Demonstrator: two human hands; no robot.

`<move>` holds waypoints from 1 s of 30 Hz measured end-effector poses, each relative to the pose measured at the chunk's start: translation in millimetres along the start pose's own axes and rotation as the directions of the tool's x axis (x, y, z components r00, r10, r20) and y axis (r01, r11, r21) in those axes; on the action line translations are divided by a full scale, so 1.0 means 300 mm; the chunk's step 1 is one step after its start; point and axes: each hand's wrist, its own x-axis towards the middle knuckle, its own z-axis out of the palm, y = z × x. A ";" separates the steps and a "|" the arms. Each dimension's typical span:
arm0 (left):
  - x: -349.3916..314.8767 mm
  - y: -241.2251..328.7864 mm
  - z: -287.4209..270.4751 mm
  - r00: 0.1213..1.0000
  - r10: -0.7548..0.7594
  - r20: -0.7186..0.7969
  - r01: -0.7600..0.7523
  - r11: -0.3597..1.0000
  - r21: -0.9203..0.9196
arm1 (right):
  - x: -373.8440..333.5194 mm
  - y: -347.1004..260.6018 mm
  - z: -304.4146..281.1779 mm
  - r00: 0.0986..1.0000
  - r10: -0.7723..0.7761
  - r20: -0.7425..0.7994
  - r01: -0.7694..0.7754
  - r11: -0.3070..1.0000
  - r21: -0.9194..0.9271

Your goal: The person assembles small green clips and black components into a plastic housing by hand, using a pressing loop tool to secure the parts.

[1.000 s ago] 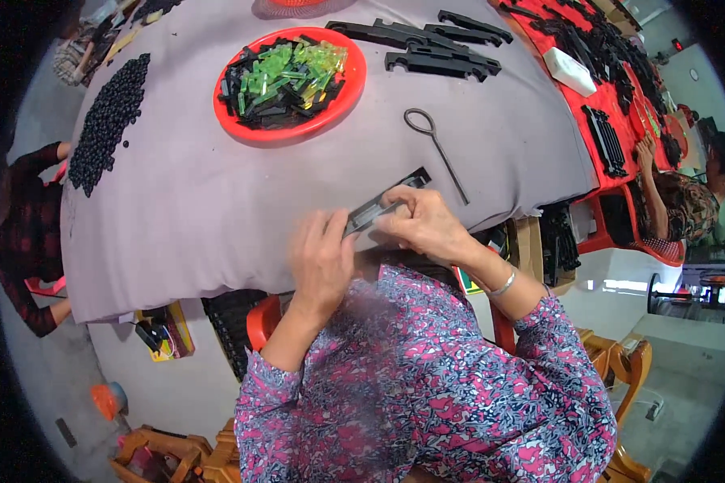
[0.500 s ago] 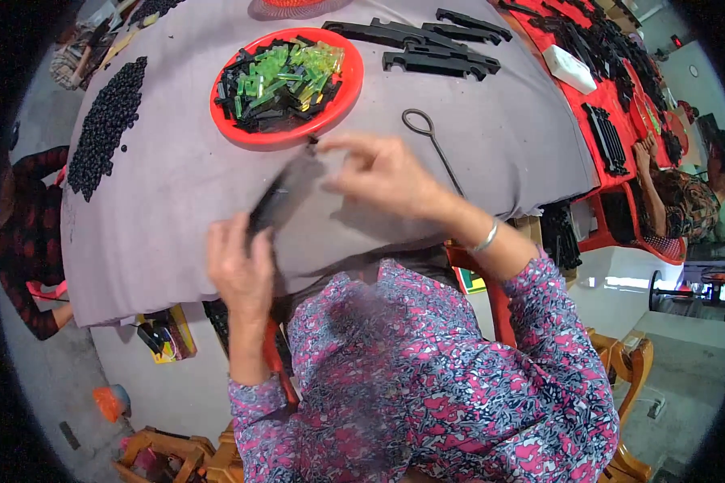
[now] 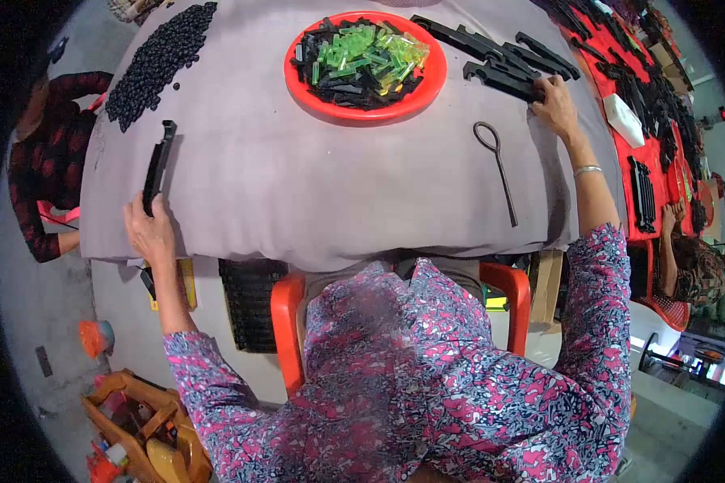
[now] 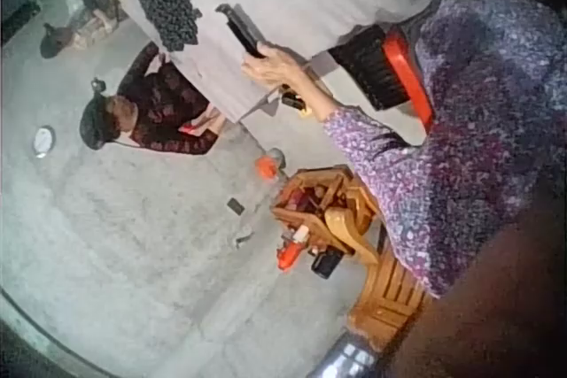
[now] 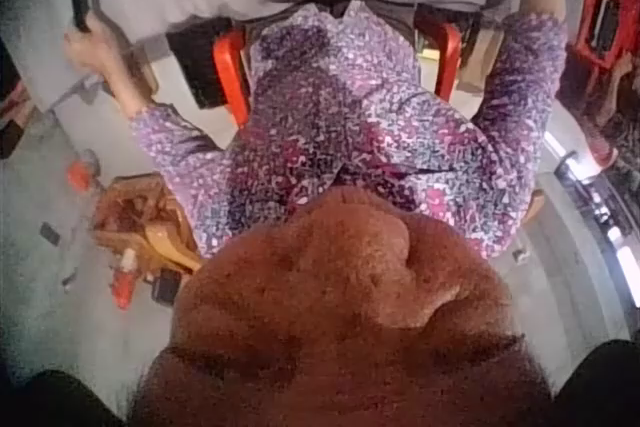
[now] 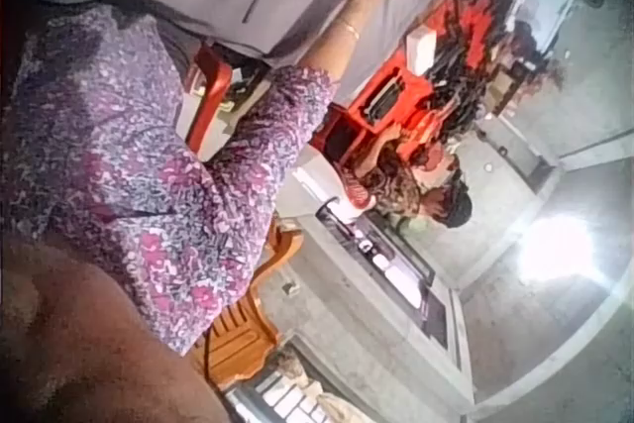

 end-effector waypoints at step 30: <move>-0.253 0.798 -0.128 0.885 0.454 0.103 -0.162 0.507 -0.847 | -0.280 -0.264 -0.186 0.953 0.300 0.042 -0.289 0.863 0.414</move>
